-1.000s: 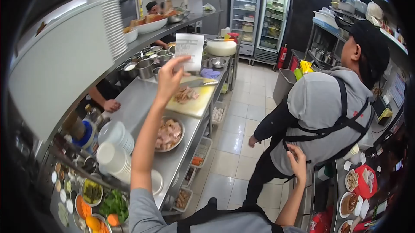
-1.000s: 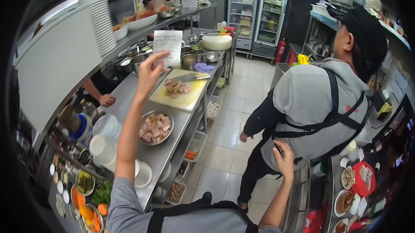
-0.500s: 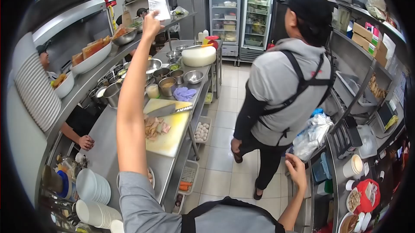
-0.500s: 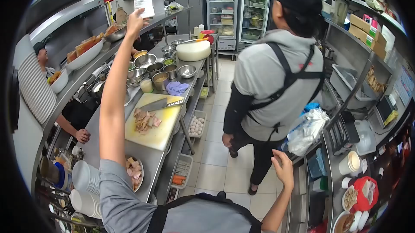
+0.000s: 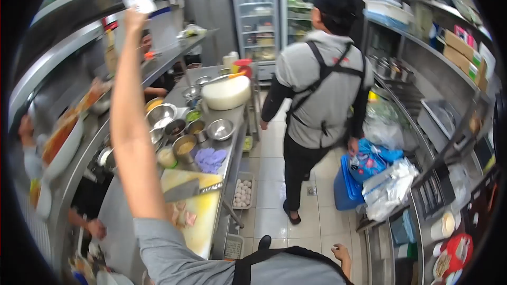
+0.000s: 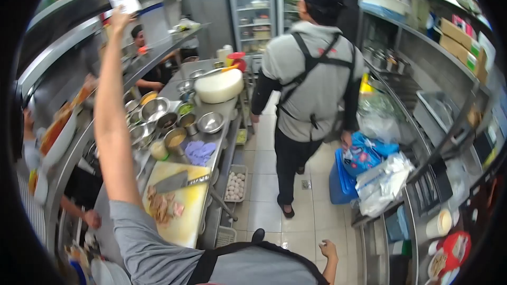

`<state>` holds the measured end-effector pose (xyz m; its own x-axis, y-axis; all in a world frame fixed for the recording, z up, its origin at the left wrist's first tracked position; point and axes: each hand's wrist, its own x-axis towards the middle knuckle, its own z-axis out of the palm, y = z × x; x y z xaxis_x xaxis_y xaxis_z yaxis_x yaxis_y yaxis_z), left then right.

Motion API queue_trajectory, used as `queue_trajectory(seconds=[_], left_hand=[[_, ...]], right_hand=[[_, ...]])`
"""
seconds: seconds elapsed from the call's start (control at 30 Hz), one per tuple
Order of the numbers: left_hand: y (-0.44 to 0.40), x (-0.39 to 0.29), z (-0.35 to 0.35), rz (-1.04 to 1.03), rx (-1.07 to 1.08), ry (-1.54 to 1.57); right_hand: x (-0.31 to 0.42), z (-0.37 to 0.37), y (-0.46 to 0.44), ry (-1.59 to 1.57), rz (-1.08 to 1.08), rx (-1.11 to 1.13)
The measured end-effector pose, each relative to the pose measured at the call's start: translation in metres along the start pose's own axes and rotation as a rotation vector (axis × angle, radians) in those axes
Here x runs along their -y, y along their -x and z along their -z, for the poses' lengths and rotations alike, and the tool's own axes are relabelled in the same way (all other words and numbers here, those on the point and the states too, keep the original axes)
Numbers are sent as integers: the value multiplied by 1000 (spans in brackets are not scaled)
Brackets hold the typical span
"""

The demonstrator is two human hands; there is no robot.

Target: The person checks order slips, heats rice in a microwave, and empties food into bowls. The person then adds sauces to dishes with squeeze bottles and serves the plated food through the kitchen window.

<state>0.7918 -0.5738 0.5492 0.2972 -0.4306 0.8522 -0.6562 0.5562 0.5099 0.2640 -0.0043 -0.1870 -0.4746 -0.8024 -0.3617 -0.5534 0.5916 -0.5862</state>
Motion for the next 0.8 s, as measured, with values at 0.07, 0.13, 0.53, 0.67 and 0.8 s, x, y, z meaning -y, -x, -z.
queue_trajectory(seconds=[0.07,0.13,0.53,0.67,0.8], left_hand=[[-25,34,-22,-66,38,-60],[-25,64,-72,-140,126,-56],[225,67,-227,-301,283,35],[305,0,-221,-400,213,150],[390,-102,-201,-512,93,388]], right_hand=[[-41,-39,16,-69,-250,37],[-117,-101,10,67,-103,189],[-51,-149,-5,-136,-477,62],[-45,-112,1,-198,-407,-90],[-35,-101,74,-530,-496,-580]])
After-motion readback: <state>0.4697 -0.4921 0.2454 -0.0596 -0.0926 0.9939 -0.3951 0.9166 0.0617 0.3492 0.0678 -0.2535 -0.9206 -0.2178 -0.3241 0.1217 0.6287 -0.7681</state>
